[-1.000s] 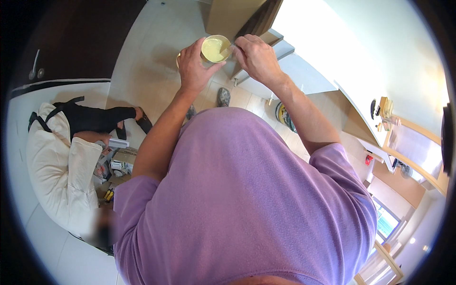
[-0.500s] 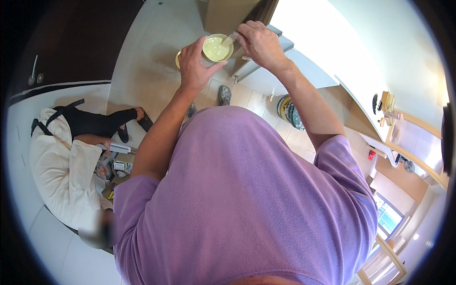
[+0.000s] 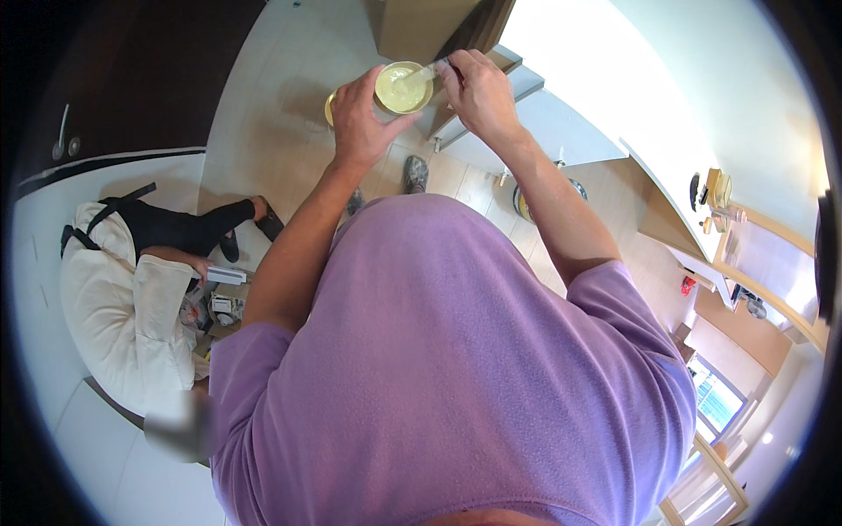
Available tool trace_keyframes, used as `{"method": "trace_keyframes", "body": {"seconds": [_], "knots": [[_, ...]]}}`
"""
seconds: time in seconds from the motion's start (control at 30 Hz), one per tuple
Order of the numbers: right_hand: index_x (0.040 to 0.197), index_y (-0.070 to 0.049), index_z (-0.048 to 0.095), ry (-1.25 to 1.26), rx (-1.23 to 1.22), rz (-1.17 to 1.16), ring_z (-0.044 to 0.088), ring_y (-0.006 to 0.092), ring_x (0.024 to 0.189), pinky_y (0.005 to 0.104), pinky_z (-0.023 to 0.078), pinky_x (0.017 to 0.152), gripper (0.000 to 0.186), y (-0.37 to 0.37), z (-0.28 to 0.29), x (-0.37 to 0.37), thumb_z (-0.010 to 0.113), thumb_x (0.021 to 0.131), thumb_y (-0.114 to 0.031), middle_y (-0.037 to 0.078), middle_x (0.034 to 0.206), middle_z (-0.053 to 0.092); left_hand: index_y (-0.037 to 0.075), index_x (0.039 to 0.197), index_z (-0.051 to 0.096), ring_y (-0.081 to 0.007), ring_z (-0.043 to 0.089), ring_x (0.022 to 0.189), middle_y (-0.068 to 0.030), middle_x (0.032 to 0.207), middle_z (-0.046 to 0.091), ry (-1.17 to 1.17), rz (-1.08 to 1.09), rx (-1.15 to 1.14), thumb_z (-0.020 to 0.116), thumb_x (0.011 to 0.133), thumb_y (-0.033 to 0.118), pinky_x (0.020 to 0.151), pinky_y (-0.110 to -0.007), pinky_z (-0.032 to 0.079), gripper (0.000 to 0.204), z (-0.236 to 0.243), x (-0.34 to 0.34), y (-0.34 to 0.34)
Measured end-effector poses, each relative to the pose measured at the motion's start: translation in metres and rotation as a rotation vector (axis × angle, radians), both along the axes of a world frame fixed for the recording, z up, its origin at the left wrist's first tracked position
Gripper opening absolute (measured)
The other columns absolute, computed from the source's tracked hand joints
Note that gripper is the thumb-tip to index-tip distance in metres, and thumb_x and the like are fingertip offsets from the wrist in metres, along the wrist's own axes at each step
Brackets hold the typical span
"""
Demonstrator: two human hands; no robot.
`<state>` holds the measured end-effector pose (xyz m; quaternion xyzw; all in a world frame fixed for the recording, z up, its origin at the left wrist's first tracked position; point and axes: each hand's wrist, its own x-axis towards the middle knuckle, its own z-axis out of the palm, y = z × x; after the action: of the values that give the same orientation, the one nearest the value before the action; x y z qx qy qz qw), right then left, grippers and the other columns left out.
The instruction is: The person pours a yellowish liquid from a large can into a small container, then stirs the mixture with a stick. They walk around the room, handling the container and stick, and later place the stick into a small bottle.
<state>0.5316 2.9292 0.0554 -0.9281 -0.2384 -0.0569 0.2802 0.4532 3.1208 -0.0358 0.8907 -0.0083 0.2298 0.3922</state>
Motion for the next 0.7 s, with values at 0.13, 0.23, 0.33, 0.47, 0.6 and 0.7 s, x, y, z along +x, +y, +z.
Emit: {"method": "trace_keyframes", "body": {"seconds": [0.13, 0.23, 0.33, 0.47, 0.6, 0.7], "knots": [[0.098, -0.002, 0.071, 0.070, 0.004, 0.055, 0.070, 0.0393, 0.093, 0.0505, 0.058, 0.081, 0.023, -0.004, -0.004, -0.008, 0.067, 0.103, -0.024, 0.018, 0.093, 0.070, 0.006, 0.145, 0.058, -0.0353, 0.063, 0.123, -0.0133, 0.134, 0.070, -0.012, -0.008, 0.003, 0.100, 0.067, 0.035, 0.106, -0.049, 0.045, 0.093, 0.003, 0.000, -0.001], [0.097, -0.002, 0.070, 0.014, 0.077, 0.014, 0.070, 0.0397, 0.093, 0.0507, 0.057, 0.081, 0.022, 0.007, -0.009, -0.002, 0.067, 0.102, -0.023, 0.018, 0.092, 0.070, 0.007, 0.144, 0.058, -0.0357, 0.063, 0.121, -0.0134, 0.132, 0.070, -0.003, -0.017, -0.003, 0.100, 0.067, 0.036, 0.105, -0.049, 0.045, 0.092, 0.008, 0.000, -0.001], [0.097, -0.001, 0.070, -0.016, 0.040, -0.015, 0.069, 0.0410, 0.092, 0.0503, 0.057, 0.080, 0.022, -0.001, 0.002, 0.005, 0.068, 0.101, -0.022, 0.019, 0.092, 0.069, 0.008, 0.143, 0.059, -0.0354, 0.064, 0.120, -0.0136, 0.130, 0.071, -0.007, -0.004, 0.008, 0.099, 0.069, 0.038, 0.104, -0.049, 0.045, 0.089, 0.010, 0.005, -0.002], [0.100, 0.001, 0.071, 0.063, 0.056, 0.029, 0.069, 0.0422, 0.090, 0.0493, 0.056, 0.079, 0.022, -0.010, -0.004, -0.006, 0.069, 0.102, -0.021, 0.020, 0.094, 0.070, 0.009, 0.143, 0.059, -0.0356, 0.064, 0.120, -0.0133, 0.131, 0.071, -0.020, -0.008, -0.016, 0.099, 0.069, 0.038, 0.104, -0.050, 0.045, 0.089, 0.009, 0.007, -0.002], [0.101, 0.000, 0.072, 0.027, 0.090, -0.038, 0.069, 0.0416, 0.090, 0.0503, 0.056, 0.080, 0.021, 0.004, -0.002, 0.000, 0.068, 0.102, -0.021, 0.020, 0.096, 0.070, 0.007, 0.143, 0.059, -0.0358, 0.063, 0.121, -0.0132, 0.132, 0.070, -0.016, -0.035, -0.014, 0.099, 0.068, 0.036, 0.107, -0.050, 0.045, 0.090, 0.013, 0.009, 0.000], [0.098, 0.000, 0.070, -0.080, 0.078, -0.055, 0.068, 0.0405, 0.087, 0.0507, 0.055, 0.078, 0.022, -0.007, 0.006, 0.003, 0.068, 0.103, -0.021, 0.019, 0.092, 0.069, 0.005, 0.144, 0.058, -0.0352, 0.063, 0.122, -0.0130, 0.133, 0.070, -0.005, -0.047, 0.000, 0.099, 0.068, 0.034, 0.108, -0.049, 0.044, 0.090, 0.021, 0.011, -0.003]]}}
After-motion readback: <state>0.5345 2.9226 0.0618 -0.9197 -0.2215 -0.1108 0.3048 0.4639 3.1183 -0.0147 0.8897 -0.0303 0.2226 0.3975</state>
